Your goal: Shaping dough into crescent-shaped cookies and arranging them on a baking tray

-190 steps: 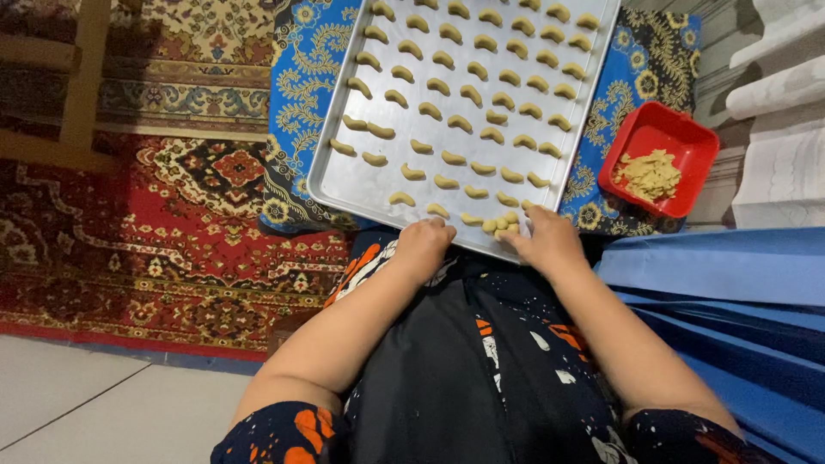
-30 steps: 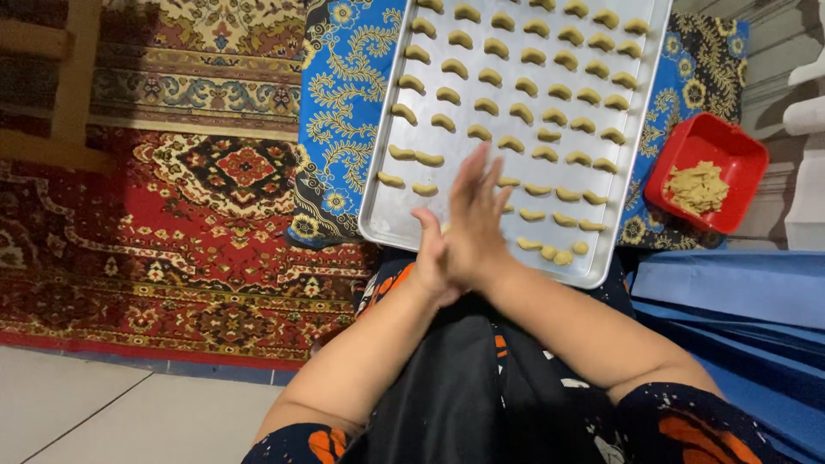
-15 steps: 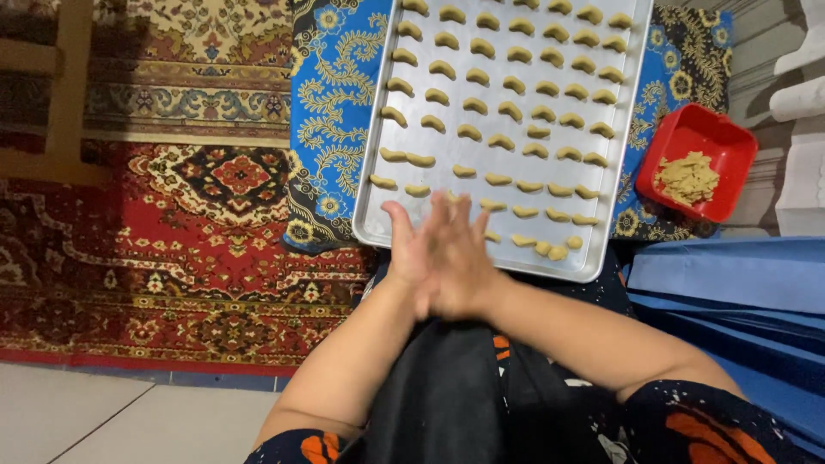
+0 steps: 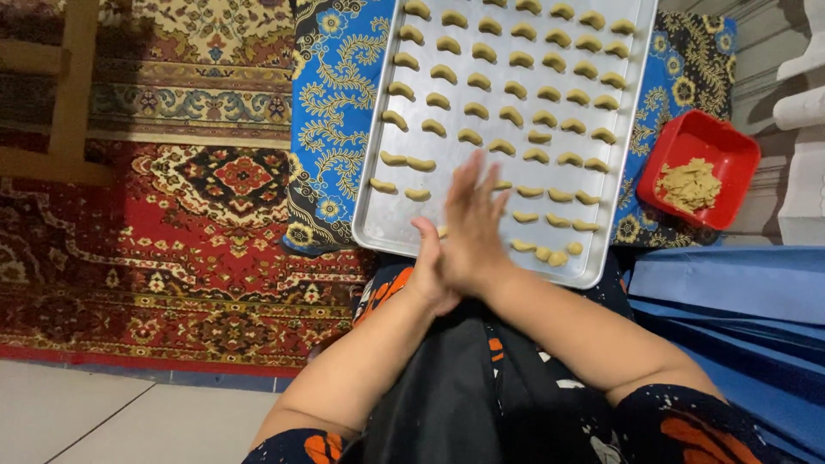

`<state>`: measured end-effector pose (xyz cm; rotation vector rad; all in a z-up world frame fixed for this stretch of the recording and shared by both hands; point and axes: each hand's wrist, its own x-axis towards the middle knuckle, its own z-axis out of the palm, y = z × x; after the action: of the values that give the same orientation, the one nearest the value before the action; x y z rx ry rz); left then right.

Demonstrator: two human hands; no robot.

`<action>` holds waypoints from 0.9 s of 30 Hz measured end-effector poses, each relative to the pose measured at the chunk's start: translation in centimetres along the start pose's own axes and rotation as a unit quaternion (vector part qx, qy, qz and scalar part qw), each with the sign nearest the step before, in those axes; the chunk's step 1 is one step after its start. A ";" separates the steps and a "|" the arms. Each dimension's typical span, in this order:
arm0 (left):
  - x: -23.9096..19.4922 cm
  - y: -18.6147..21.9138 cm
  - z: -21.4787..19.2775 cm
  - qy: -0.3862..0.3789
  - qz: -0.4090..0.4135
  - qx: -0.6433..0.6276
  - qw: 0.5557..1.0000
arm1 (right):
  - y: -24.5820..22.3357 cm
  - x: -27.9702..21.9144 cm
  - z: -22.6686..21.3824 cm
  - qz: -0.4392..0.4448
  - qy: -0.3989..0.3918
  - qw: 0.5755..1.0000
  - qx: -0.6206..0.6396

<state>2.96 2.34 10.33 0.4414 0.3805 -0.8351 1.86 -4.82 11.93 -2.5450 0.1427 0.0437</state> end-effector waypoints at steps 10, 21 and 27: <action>-0.4 0.7 1.5 0.023 0.001 -0.009 1.000 | 2.0 0.9 1.8 -0.063 -0.009 0.998 -0.009; 1.4 -3.0 -2.2 -0.008 0.000 -0.004 1.000 | 0.4 1.4 -0.5 0.020 -0.022 0.999 0.029; -2.0 2.9 3.0 0.026 -0.016 0.019 0.999 | 1.7 -0.3 1.0 -0.050 -0.160 0.984 -0.055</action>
<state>4.42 3.78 14.53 0.4949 0.4222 -0.8650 1.36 -5.59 10.20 -2.6107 -0.1171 0.4293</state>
